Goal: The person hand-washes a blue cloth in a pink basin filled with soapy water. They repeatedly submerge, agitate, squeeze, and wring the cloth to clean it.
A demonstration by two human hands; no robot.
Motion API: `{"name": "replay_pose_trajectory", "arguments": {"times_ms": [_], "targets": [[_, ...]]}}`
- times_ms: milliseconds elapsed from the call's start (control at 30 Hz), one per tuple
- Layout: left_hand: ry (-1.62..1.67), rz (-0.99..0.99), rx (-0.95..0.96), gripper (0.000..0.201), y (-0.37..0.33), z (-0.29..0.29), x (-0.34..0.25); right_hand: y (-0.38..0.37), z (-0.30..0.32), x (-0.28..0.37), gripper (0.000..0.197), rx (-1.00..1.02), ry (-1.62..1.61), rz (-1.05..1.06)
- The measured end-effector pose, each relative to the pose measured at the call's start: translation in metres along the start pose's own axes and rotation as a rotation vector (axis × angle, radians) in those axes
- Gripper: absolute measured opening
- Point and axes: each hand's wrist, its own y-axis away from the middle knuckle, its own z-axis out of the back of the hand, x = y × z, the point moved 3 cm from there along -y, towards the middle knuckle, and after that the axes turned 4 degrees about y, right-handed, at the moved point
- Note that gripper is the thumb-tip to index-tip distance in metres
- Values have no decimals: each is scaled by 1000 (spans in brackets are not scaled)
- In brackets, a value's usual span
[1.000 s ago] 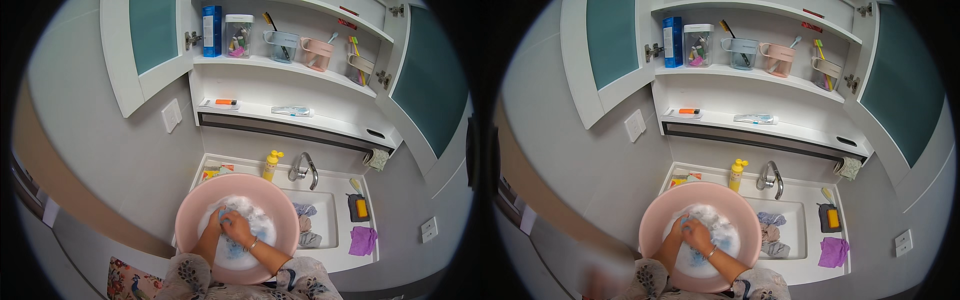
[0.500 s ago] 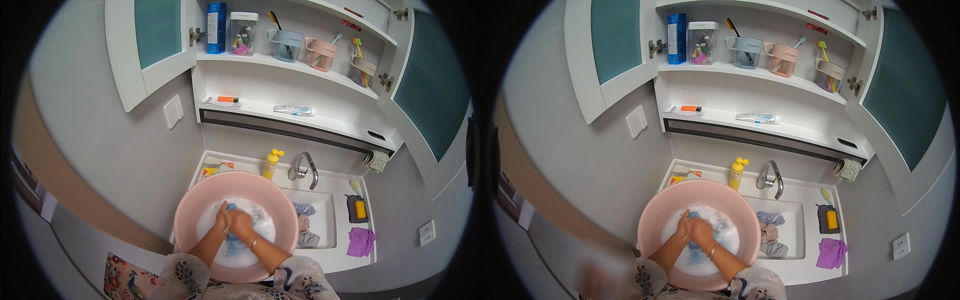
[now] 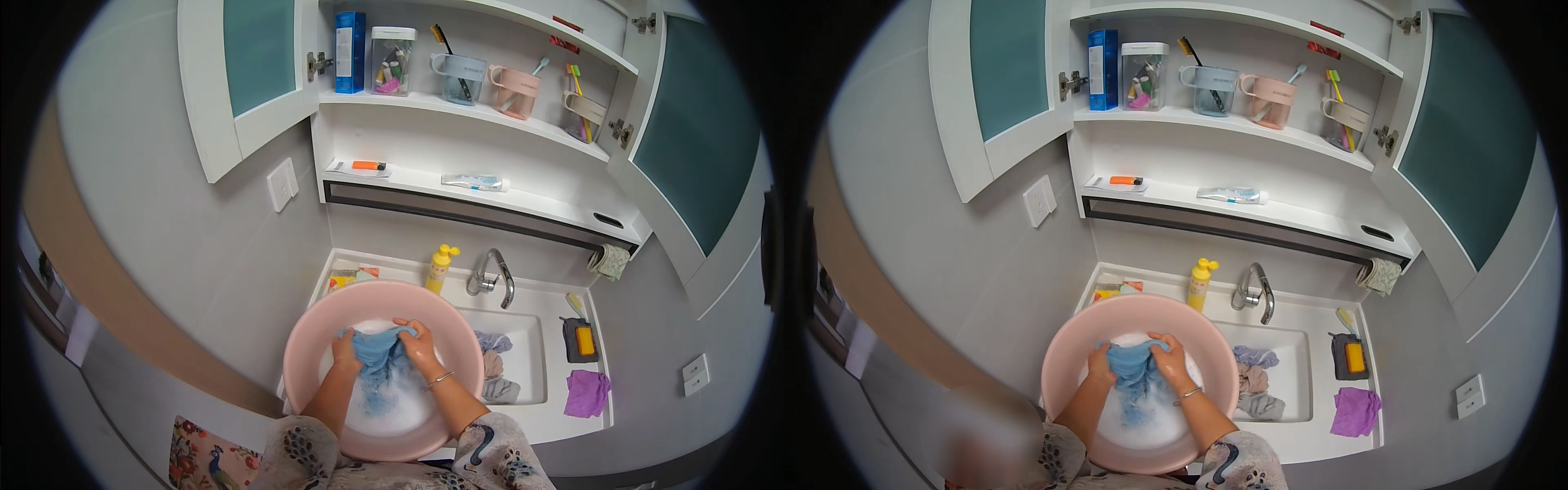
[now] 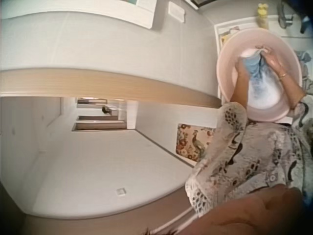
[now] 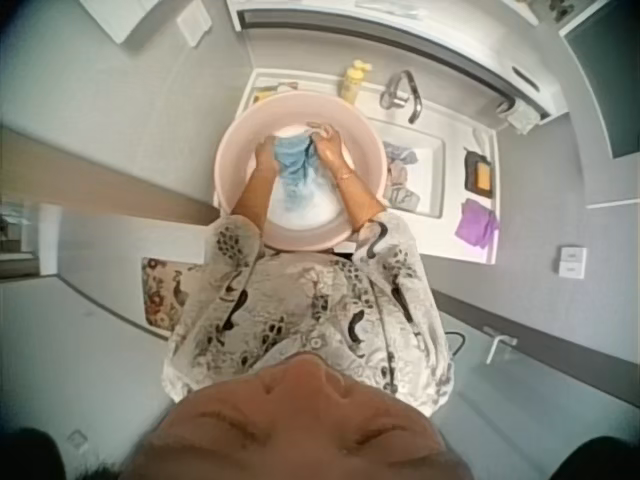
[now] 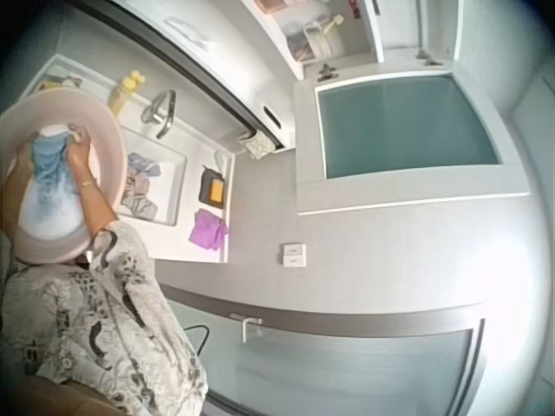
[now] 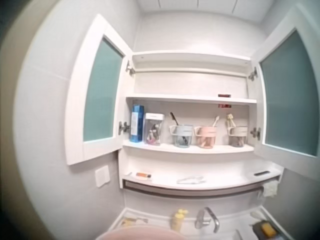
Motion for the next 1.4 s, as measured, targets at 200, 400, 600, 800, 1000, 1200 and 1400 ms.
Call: {"name": "replay_pose_trajectory", "arguments": {"times_ms": [200,400,600,800,1000,1200,1400], "targets": [[34,-10,356,35,-37,41,46,56,-64,39,10,-8,560,358],[-222,63,109,47,59,-40,25,24,-19,30,20,-307,673,162],[-32,250,218,37,29,-1,36,46,-49,43,17,-35,593,151],[-109,170,170,24,51,-49,-6,-11,42,-15,24,-56,998,32],[-283,-90,294,13,20,-42,-88,-44,63,42,31,-146,654,116],[-368,-389,356,3,64,-95,-160,-61,52,160,21,-52,505,316],[-922,-702,284,16,31,-46,-140,-38,51,121,17,284,507,171]]}}
